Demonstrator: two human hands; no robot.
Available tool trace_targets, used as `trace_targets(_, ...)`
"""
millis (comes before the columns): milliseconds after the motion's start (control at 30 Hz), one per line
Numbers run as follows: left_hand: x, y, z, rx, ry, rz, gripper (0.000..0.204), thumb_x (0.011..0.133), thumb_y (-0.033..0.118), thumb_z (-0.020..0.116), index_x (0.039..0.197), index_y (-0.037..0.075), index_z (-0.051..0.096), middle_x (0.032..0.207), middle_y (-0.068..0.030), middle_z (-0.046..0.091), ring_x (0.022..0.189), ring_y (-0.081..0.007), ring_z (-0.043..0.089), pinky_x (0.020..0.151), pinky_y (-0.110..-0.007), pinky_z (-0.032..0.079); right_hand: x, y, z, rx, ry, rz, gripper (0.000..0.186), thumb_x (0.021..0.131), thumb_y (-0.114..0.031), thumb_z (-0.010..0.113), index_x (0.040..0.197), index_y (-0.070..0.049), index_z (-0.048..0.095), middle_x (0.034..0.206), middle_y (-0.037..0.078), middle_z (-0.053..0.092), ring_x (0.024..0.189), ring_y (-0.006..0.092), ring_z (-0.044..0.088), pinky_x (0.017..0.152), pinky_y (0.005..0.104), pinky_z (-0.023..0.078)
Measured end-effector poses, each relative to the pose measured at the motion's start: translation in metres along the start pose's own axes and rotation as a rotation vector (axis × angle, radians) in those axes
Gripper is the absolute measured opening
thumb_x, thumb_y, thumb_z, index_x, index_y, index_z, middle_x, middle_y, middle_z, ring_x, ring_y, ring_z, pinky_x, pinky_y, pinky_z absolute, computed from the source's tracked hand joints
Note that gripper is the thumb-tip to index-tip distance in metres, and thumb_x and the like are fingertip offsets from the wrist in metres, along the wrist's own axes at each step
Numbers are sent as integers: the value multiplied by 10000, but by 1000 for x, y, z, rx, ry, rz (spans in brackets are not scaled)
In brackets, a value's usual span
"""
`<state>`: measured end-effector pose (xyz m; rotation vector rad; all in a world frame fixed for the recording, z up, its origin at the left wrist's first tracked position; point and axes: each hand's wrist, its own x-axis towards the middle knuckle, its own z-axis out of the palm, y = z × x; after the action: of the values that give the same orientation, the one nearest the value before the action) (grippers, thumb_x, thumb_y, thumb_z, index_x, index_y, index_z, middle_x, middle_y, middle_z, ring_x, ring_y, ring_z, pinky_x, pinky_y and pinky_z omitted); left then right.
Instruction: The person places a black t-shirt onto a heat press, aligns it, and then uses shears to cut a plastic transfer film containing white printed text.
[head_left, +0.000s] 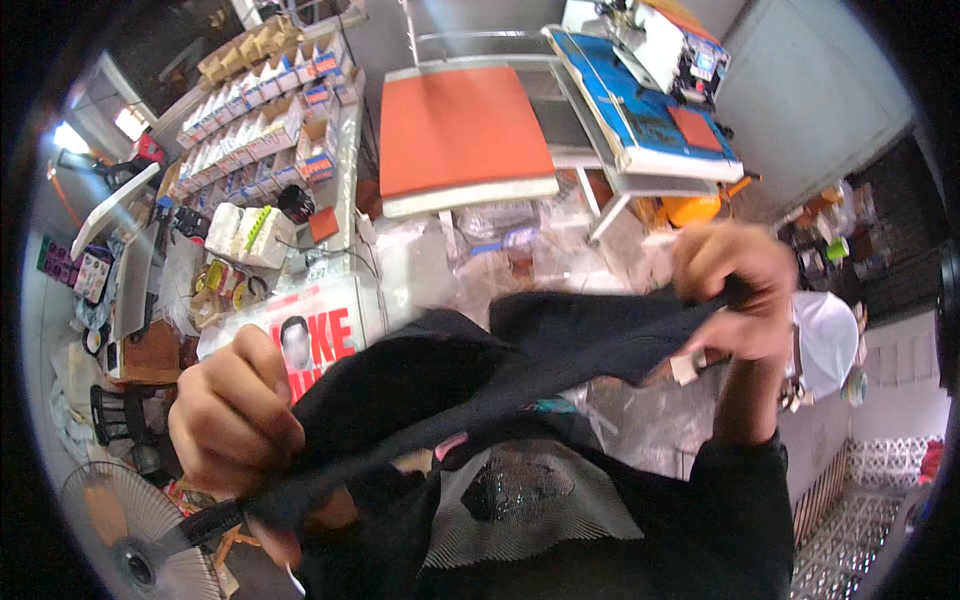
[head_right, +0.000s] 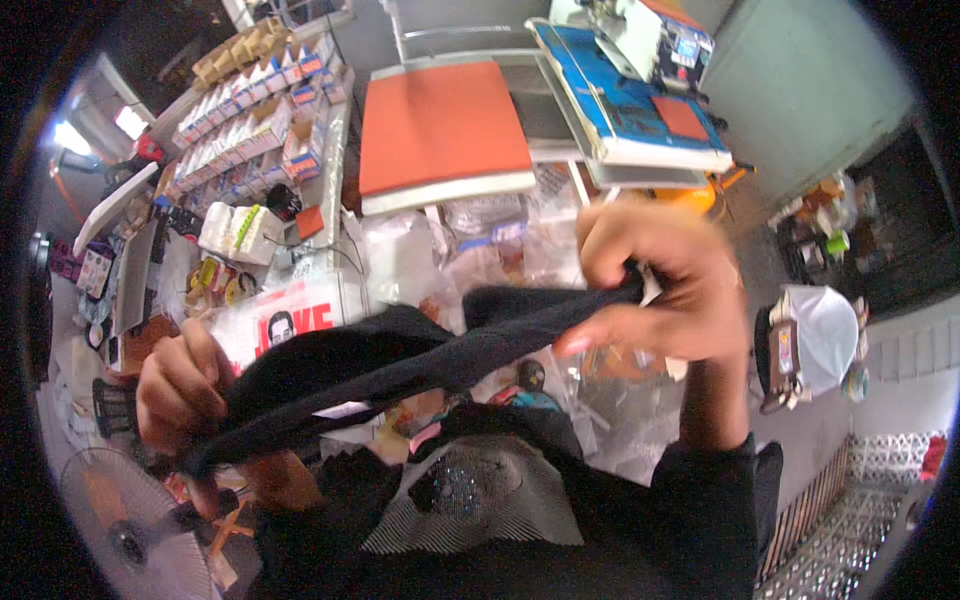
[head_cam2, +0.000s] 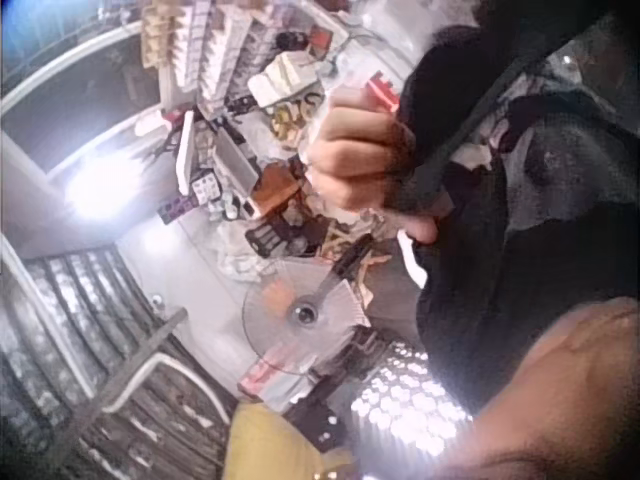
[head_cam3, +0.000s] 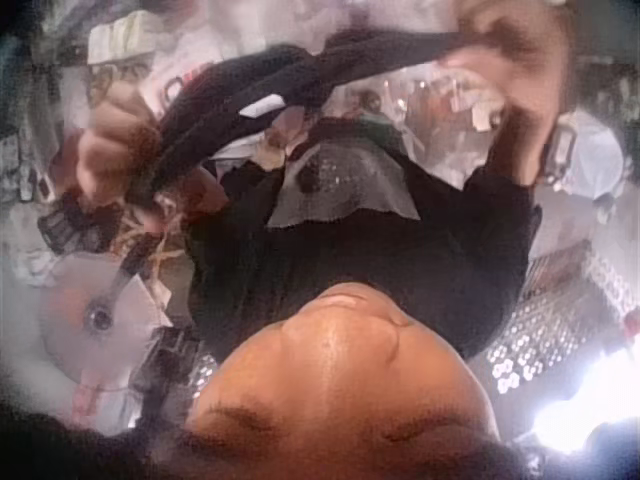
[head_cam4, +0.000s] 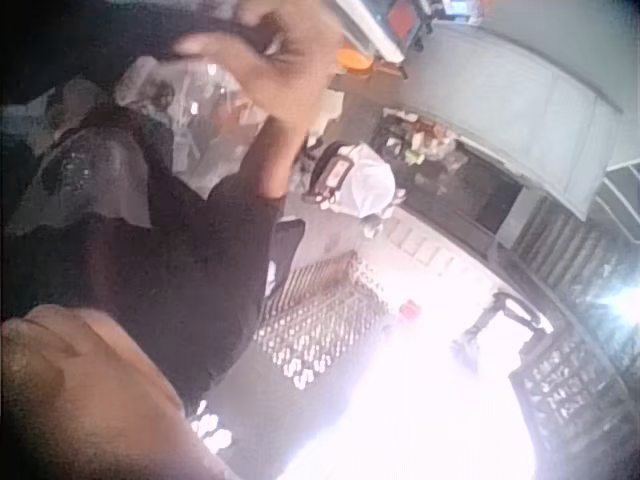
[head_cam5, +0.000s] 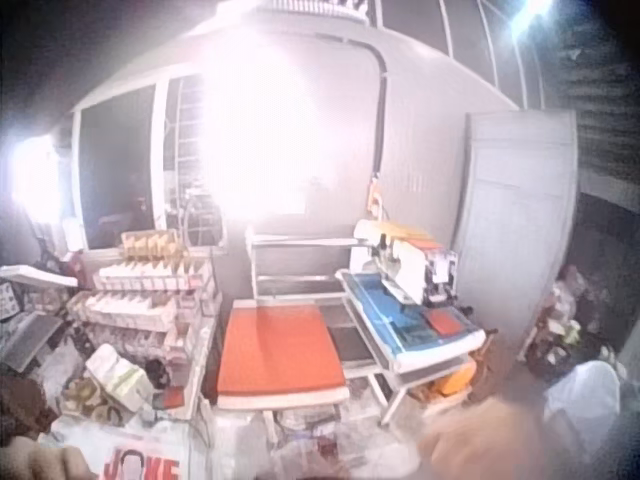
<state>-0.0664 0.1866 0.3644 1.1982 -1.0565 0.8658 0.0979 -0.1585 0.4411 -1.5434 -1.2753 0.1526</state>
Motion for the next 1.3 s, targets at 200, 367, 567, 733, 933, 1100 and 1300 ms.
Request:
trace_targets(200,-27,24,-46,744,-413,-531,332,564,195,787,589,38,495,593,-83,474,533,-222,509,512,-340,359,-20,4,11,-432,235,195,231,753,-38,794,891,-30,609,828,20,590,777,115,554,674,249,429)
trace_targets(367,21,21,-42,923,58,-463,319,753,156,832,736,36,537,710,-34,507,637,-142,475,595,-292,391,0,-5,-6,-585,398,34,214,794,-98,794,884,-7,623,842,24,608,810,119,573,765,268,453)
trace_targets(567,-44,12,-72,1347,-34,-660,309,769,120,824,690,26,541,615,-26,485,568,-127,457,549,-280,377,-49,83,-38,-585,201,353,239,725,-53,819,828,9,613,775,18,566,751,115,530,719,289,435)
trace_targets(733,-16,39,-32,1460,62,-428,201,746,28,771,836,13,592,803,-81,589,706,-196,563,653,-318,457,-69,49,-50,-515,249,161,250,648,-66,855,788,4,659,759,52,596,766,179,583,713,313,438)
trace_targets(933,-67,8,12,1506,444,-452,133,832,17,702,914,-3,599,894,-117,608,809,-228,589,727,-321,474,-88,80,-29,-456,307,273,223,647,38,776,845,20,675,804,52,580,785,179,579,761,287,451)
trace_targets(1100,-105,-46,37,1825,774,-423,313,1018,289,555,975,-20,577,933,-117,581,877,-242,568,839,-365,455,-90,130,-16,-396,585,322,131,762,14,722,886,5,680,835,45,610,785,152,570,752,248,439)
trace_targets(1300,-99,-66,16,1941,791,-193,452,986,435,562,852,3,552,835,-97,543,806,-279,549,775,-405,445,-72,152,-27,-358,903,274,117,810,-65,716,900,6,695,814,25,632,796,119,596,751,243,457)
